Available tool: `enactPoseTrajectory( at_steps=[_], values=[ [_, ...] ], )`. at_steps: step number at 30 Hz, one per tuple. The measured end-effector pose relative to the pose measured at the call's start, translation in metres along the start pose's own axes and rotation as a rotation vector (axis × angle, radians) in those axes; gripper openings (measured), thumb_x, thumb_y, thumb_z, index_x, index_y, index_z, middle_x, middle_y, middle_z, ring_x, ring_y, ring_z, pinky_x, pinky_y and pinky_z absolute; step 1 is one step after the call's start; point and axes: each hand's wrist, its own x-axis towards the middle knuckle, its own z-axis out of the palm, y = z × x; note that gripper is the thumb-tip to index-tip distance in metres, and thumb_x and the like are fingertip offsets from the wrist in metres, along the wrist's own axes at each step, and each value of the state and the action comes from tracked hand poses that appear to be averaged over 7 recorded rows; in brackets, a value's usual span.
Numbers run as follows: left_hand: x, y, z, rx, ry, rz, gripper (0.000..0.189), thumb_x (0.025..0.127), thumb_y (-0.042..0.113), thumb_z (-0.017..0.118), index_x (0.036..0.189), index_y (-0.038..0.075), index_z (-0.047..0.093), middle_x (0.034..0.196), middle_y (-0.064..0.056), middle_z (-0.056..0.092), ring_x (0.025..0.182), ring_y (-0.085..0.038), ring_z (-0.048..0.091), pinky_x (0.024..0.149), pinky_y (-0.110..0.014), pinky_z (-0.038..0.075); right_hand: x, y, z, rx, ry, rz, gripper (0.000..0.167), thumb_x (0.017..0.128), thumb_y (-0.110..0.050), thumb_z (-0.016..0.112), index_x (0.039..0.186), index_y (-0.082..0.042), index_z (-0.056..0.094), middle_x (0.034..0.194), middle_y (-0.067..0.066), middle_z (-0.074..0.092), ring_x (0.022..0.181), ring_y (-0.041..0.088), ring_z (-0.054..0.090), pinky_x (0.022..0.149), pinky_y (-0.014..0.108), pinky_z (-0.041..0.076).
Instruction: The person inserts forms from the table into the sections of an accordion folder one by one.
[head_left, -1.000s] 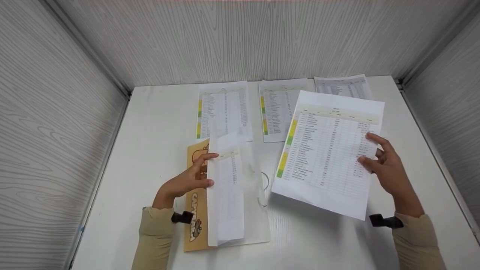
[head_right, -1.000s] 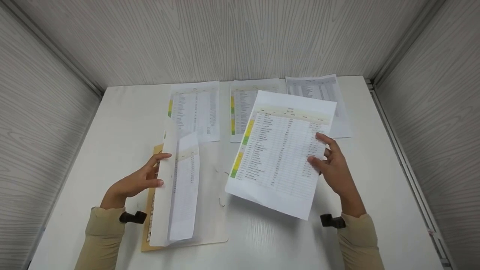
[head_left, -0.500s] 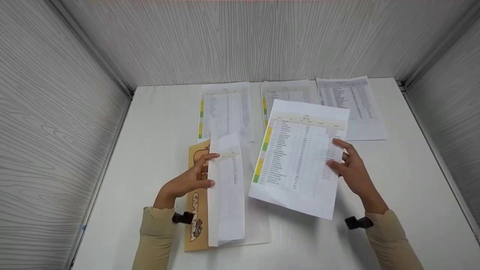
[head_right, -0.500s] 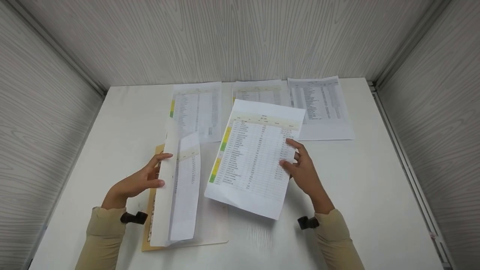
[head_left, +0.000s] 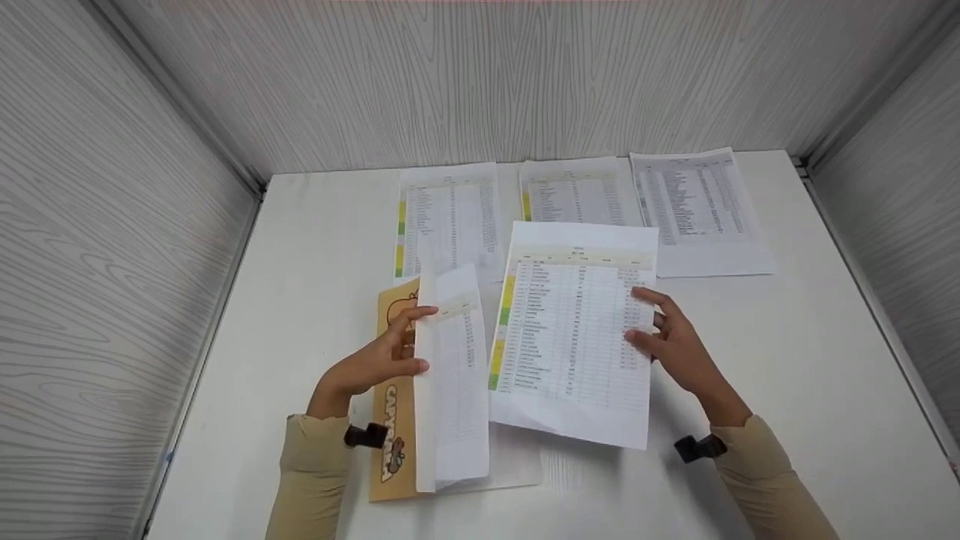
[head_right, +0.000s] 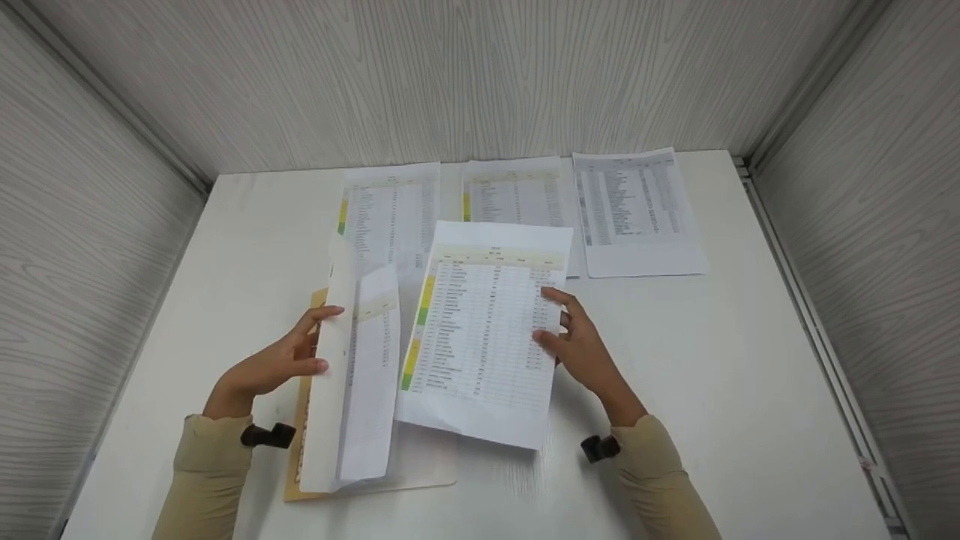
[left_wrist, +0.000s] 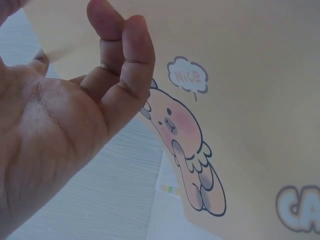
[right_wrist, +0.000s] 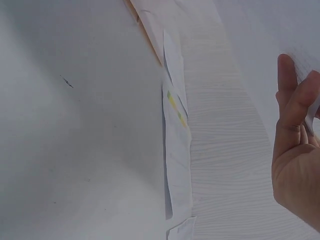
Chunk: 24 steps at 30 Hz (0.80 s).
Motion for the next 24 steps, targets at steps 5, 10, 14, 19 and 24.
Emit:
enactPoseTrajectory(
  at_steps=[5,10,14,19,24],
  values=[
    [0.000,-0.001,-0.001,0.002,-0.004,0.003,0.078,0.092,0.016,0.064,0.149,0.023,0.012,0.140,-0.035,0.036,0.116,-0.047,0.053,0.084,-0.034,0.055,0.000,0.001,0.009,-0.015,-0.052,0.025,0.067,0.092,-0.017,0.065,0.149,-0.014,0.029,0.127,0.020,0.055,0.088,0.015,0.067,0.063,0.029,0.055],
    [0.000,-0.002,0.000,0.014,0.009,0.001,0.079,0.092,0.016,0.064,0.150,0.019,0.010,0.141,-0.033,0.035,0.117,-0.046,0.051,0.085,-0.034,0.054,0.001,0.000,0.017,-0.013,-0.102,0.035,0.066,0.093,-0.016,0.064,0.149,-0.013,0.029,0.128,0.026,0.052,0.089,0.016,0.066,0.063,0.029,0.055],
    [0.000,-0.001,0.002,0.047,0.030,-0.008,0.083,0.091,0.018,0.064,0.150,0.011,0.006,0.141,-0.030,0.034,0.117,-0.041,0.050,0.086,-0.032,0.052,0.002,0.000,0.023,0.007,-0.153,0.053,0.067,0.093,-0.014,0.063,0.149,-0.013,0.027,0.128,0.028,0.052,0.088,0.018,0.068,0.061,0.029,0.055],
    [0.000,0.001,0.003,0.043,0.028,-0.013,0.087,0.090,0.019,0.065,0.151,0.008,0.005,0.141,-0.031,0.036,0.116,-0.043,0.050,0.085,-0.033,0.052,0.004,-0.001,0.031,0.020,-0.219,0.071,0.068,0.093,-0.013,0.064,0.149,-0.013,0.027,0.128,0.028,0.053,0.086,0.018,0.069,0.060,0.028,0.055],
    [0.002,0.001,0.002,0.049,0.020,0.000,0.084,0.091,0.018,0.065,0.151,0.010,0.006,0.139,-0.032,0.039,0.113,-0.045,0.052,0.083,-0.032,0.053,0.009,-0.003,0.040,0.026,-0.257,0.084,0.068,0.092,-0.014,0.065,0.149,-0.014,0.028,0.126,0.027,0.053,0.086,0.019,0.068,0.062,0.029,0.056]
  ],
)
